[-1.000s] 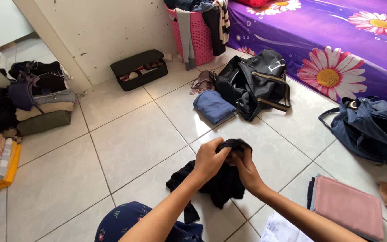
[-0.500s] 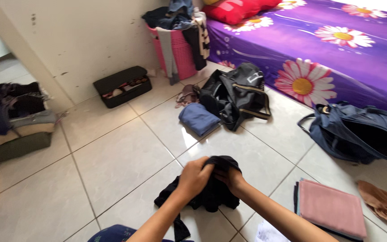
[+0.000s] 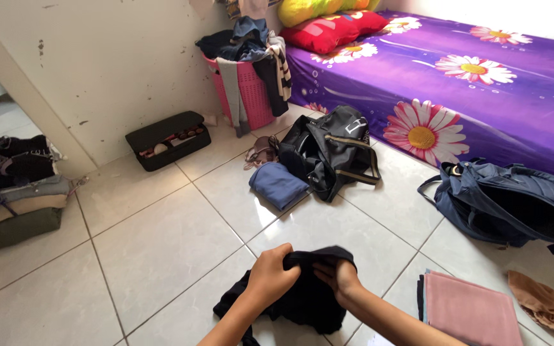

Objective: The person folds several items of clothing including a black cloth, a brown cloth, and a pink cloth by hand, then places them into a storage cabinet before handling a blue cloth and a white cloth on the floor.

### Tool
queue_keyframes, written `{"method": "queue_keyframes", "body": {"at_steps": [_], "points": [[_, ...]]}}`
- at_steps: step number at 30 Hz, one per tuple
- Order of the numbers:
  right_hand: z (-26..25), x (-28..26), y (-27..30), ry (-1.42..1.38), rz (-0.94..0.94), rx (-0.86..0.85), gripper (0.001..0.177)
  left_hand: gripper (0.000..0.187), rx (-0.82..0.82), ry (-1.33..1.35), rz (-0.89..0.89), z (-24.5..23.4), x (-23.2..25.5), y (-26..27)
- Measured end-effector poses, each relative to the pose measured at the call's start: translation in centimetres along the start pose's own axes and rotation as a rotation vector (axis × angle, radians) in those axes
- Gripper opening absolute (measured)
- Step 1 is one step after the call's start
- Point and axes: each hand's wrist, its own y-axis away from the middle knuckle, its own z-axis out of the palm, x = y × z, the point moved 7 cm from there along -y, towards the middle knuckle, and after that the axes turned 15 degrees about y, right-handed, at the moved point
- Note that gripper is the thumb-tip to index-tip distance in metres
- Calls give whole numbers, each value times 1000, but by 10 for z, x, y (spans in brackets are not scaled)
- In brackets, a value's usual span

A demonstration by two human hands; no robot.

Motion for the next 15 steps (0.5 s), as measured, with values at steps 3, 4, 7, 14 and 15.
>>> {"method": "queue_keyframes", "body": {"at_steps": [3, 4, 7, 14, 15], "points": [[-1, -5, 11, -74, 79, 52, 38, 16, 1, 27, 55, 0, -1, -8], [-1, -7, 11, -75, 81, 54, 38, 18, 8, 72, 105, -1, -2, -10], [0, -12, 6, -149, 62, 45, 31, 17, 92, 84, 174, -9, -9, -22], [2, -38, 7, -212, -33, 58, 30, 7, 307, 127, 59, -37, -5, -34], [6, -45, 8, -249, -74, 42, 31, 13, 341, 163, 19, -40, -5, -33]]}}
